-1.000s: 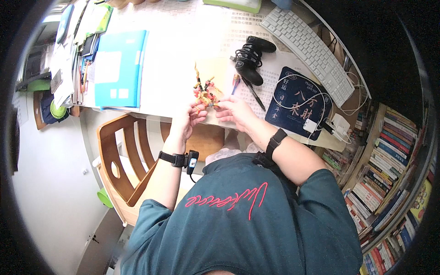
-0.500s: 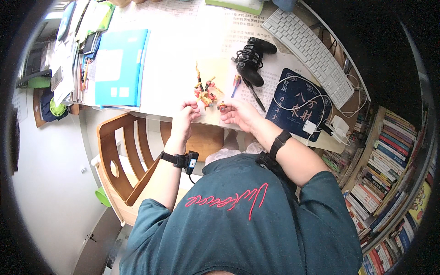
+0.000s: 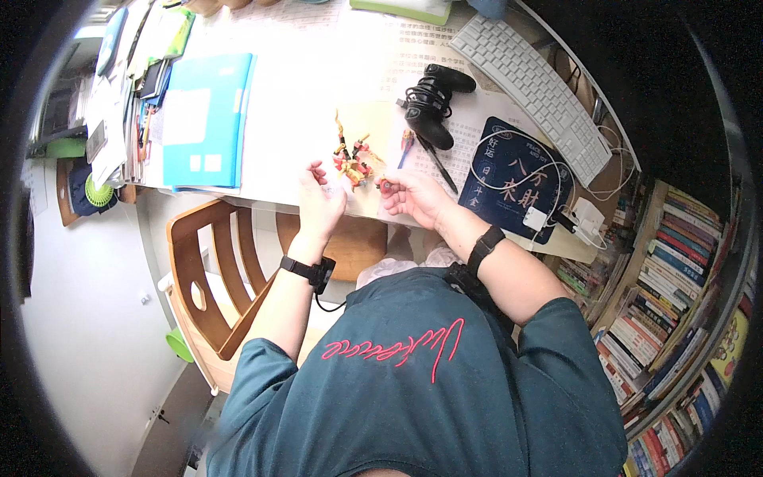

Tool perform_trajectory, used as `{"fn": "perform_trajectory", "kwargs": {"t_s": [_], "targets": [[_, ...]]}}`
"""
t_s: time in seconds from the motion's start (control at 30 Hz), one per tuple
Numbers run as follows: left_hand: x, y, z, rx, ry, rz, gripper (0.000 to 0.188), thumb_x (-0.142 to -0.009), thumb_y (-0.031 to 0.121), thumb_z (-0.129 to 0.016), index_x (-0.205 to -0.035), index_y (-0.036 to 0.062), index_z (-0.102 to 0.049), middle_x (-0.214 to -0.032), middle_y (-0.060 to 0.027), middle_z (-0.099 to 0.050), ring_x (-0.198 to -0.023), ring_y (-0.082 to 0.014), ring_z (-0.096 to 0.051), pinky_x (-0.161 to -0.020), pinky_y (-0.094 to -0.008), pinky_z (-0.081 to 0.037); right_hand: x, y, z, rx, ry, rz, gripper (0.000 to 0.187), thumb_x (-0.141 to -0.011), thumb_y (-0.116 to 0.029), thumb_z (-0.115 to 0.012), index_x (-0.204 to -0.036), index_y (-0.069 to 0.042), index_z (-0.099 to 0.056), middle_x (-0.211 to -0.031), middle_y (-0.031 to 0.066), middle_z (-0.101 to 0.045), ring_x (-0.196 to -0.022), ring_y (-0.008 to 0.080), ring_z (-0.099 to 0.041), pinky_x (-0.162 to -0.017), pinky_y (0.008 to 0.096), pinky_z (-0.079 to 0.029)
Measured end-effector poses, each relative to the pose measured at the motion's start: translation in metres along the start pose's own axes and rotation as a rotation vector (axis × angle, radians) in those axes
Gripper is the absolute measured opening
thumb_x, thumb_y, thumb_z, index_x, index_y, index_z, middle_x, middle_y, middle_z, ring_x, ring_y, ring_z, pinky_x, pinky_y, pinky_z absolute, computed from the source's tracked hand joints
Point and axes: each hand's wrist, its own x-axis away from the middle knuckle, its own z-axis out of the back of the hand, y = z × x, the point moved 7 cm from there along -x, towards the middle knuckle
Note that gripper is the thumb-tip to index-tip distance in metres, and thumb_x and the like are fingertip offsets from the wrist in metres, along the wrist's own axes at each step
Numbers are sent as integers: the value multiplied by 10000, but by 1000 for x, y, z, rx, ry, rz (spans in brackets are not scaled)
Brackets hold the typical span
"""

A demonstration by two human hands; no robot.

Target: The person assembles components of a small red and yellow toy robot using their hands at a desk.

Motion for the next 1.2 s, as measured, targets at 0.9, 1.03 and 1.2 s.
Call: {"fn": "perform_trajectory", "kwargs": {"t_s": [0.9, 1.03, 1.2], "targets": [[14, 46, -10, -361, -23, -625, 343, -753, 0, -624, -1075, 118, -633, -1342, -220, -410, -1197, -403, -450, -993, -466, -387, 8, 3, 18, 38, 46, 45, 273, -930, -301, -599, -935, -30, -624, -788, 44, -598, -627, 121, -594, -572, 247, -509], [2, 56, -11, -406, 27, -613, 273, -729, -23, -634, -970, 103, -654, -1317, -193, -444, -1079, -373, -532, -866, -437, -467, 11, 1, 15, 64, 54, 54, 284, -921, -309, -613, -938, -26, -627, -798, 49, -604, -634, 125, -596, -577, 247, -511], [-16, 46, -20, -275, -125, -567, 403, -699, -31, -672, -1074, 118, -665, -1377, -251, -393, -1207, -401, -461, -991, -442, -405, 16, -1, 10, 94, 45, 76, 283, -919, -303, -617, -944, -23, -635, -808, 50, -609, -637, 124, -594, -582, 252, -512]]}}
